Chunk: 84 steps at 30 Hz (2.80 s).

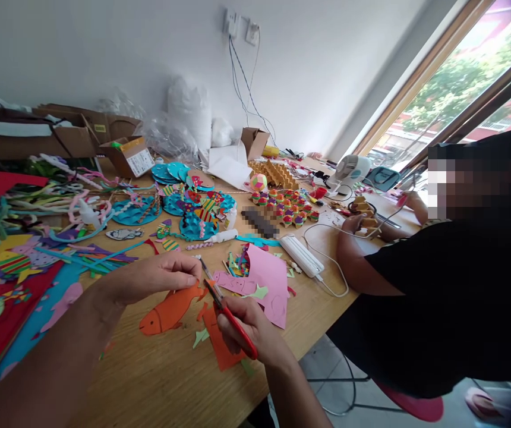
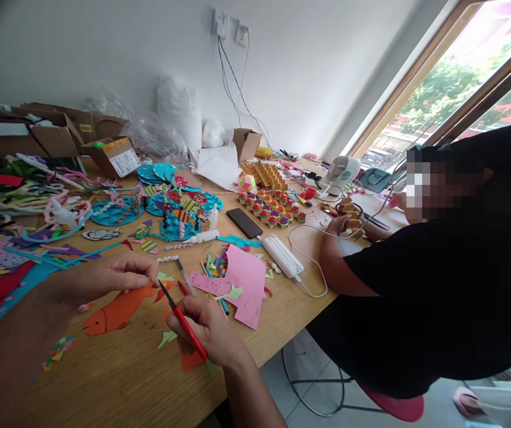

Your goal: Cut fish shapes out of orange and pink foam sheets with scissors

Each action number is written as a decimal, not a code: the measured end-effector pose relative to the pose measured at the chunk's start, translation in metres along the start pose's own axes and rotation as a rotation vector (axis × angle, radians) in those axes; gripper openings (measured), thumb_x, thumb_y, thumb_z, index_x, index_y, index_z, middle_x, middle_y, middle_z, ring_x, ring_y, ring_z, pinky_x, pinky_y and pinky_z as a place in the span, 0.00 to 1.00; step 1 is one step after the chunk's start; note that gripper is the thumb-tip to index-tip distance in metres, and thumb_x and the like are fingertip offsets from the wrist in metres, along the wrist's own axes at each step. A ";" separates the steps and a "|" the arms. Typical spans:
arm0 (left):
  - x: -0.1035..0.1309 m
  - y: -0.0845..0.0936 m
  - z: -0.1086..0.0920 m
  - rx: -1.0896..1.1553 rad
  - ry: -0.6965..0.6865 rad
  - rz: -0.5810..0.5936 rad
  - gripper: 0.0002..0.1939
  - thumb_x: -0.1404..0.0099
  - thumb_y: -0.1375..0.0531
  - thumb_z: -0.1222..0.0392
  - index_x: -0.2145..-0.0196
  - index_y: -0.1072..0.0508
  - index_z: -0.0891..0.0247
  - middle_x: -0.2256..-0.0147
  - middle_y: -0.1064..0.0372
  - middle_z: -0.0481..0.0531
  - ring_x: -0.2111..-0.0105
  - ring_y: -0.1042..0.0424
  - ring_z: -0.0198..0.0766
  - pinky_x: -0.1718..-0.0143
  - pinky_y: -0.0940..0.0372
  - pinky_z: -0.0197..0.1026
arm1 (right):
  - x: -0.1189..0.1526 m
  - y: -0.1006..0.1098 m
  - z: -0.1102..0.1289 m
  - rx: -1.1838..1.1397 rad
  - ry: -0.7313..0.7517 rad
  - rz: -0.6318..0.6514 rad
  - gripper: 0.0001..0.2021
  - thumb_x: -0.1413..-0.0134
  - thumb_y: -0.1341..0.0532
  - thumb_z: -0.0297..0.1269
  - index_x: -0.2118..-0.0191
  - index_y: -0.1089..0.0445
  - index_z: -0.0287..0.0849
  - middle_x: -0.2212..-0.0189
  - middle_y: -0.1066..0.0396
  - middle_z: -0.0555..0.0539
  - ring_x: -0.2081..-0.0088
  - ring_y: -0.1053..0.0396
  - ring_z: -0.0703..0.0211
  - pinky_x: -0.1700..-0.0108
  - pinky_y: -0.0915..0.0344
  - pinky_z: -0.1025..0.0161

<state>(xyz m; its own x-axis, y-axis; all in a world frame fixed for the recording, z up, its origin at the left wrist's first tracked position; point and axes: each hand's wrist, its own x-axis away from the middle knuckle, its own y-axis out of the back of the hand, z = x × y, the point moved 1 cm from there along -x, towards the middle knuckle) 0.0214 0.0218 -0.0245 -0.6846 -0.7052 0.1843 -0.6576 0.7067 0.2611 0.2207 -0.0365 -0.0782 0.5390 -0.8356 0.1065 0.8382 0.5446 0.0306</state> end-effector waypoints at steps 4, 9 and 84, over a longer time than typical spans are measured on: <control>0.003 0.004 -0.005 -0.068 0.014 -0.054 0.09 0.43 0.44 0.56 0.78 0.36 0.61 0.78 0.47 0.42 0.77 0.47 0.33 0.76 0.49 0.34 | -0.001 0.004 -0.010 0.102 -0.040 0.061 0.22 0.43 0.44 0.55 0.78 0.43 0.43 0.86 0.40 0.56 0.85 0.44 0.69 0.83 0.48 0.72; 0.017 0.019 -0.013 -0.117 0.102 -0.217 0.09 0.46 0.41 0.54 0.77 0.33 0.60 0.78 0.43 0.43 0.77 0.43 0.33 0.77 0.47 0.32 | 0.000 0.005 -0.020 0.382 0.010 0.165 0.18 0.40 0.43 0.46 0.77 0.42 0.43 0.84 0.39 0.55 0.82 0.43 0.68 0.80 0.49 0.71; -0.027 -0.058 0.034 -0.186 0.005 -0.244 0.10 0.42 0.44 0.51 0.74 0.37 0.59 0.76 0.39 0.44 0.75 0.36 0.36 0.73 0.40 0.37 | 0.019 0.063 0.012 -0.008 0.146 -0.538 0.12 0.57 0.33 0.38 0.70 0.37 0.44 0.74 0.39 0.53 0.71 0.40 0.59 0.68 0.42 0.62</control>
<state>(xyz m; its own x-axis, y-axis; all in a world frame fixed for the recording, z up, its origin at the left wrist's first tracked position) 0.0676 0.0019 -0.0769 -0.5116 -0.8534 0.0995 -0.7333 0.4940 0.4671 0.2827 -0.0174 -0.0623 0.0408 -0.9973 -0.0604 0.9986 0.0387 0.0350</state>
